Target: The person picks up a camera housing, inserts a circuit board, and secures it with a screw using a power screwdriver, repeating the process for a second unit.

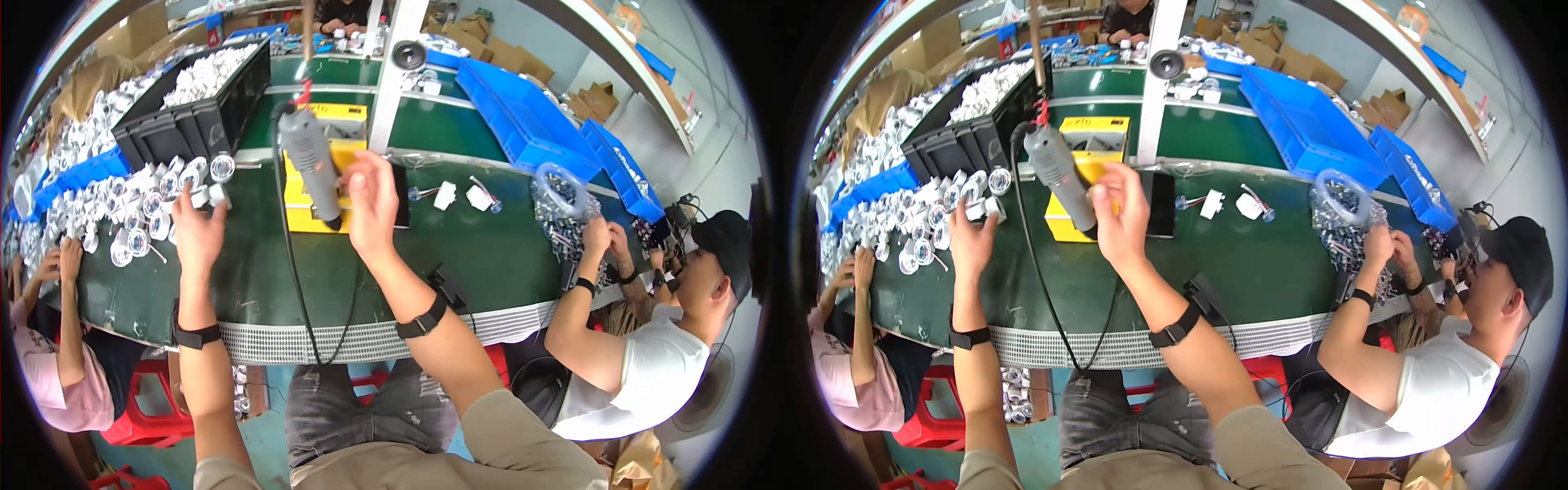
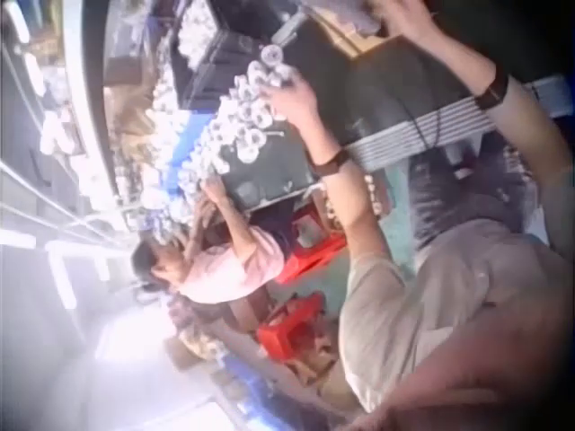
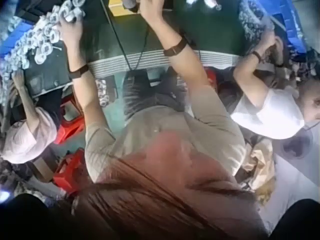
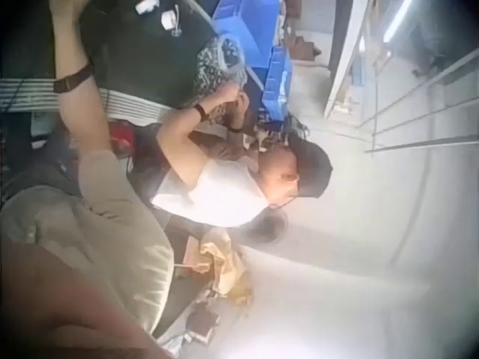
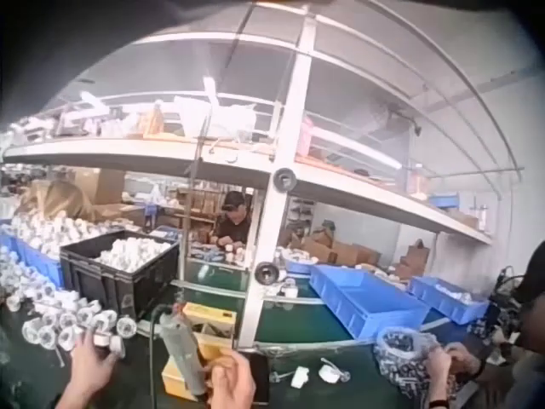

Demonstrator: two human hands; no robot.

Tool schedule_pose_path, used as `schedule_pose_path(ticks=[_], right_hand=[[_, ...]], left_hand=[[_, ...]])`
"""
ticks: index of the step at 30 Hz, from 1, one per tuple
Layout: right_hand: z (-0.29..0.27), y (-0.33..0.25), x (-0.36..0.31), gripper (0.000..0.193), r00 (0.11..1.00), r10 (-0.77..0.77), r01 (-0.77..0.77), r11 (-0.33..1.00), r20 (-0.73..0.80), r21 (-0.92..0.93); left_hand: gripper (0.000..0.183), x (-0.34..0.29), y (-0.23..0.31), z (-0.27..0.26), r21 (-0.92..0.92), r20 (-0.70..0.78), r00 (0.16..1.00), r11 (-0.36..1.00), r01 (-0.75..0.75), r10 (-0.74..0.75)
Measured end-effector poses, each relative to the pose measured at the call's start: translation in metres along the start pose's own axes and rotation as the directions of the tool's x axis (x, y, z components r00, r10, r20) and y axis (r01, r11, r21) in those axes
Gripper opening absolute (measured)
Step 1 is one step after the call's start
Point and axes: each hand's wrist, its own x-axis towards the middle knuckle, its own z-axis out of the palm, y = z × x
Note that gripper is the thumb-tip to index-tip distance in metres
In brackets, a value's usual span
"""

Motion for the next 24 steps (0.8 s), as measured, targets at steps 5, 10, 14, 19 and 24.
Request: schedule_pose_path(ticks=[5,10,14,19,24], right_hand=[[-0.056,0.001,0.034,0.038,0.841,-0.419,-0.001,0.632,-0.343,-0.775],[-0.141,0.035,0.036,0.033,0.854,-0.008,-0.481,0.375,-0.521,-0.793],[-0.116,0.047,0.042,0.021,0.791,0.038,-0.542,0.504,-0.61,-0.672],[-0.103,0.02,0.059,0.033,0.862,0.128,-0.222,0.965,-0.49,-0.138],[-0.054,-0.04,0.014,0.043,0.922,0.377,-0.382,0.859,0.083,0.341]], left_hand=[[0.046,-0.007,-0.019,0.019,0.073,-0.183,0.975,0.991,-0.115,0.127],[0.022,-0.022,0.043,0.021,-0.04,0.187,0.98,0.997,-0.061,0.068],[0.023,-0.033,0.036,0.017,-0.239,0.347,0.879,0.937,-0.256,0.328],[0.021,-0.055,0.077,0.007,-0.281,0.399,0.802,0.892,-0.355,0.445],[0.046,-0.079,0.094,-0.012,-0.701,0.478,0.641,0.701,-0.133,0.6]])
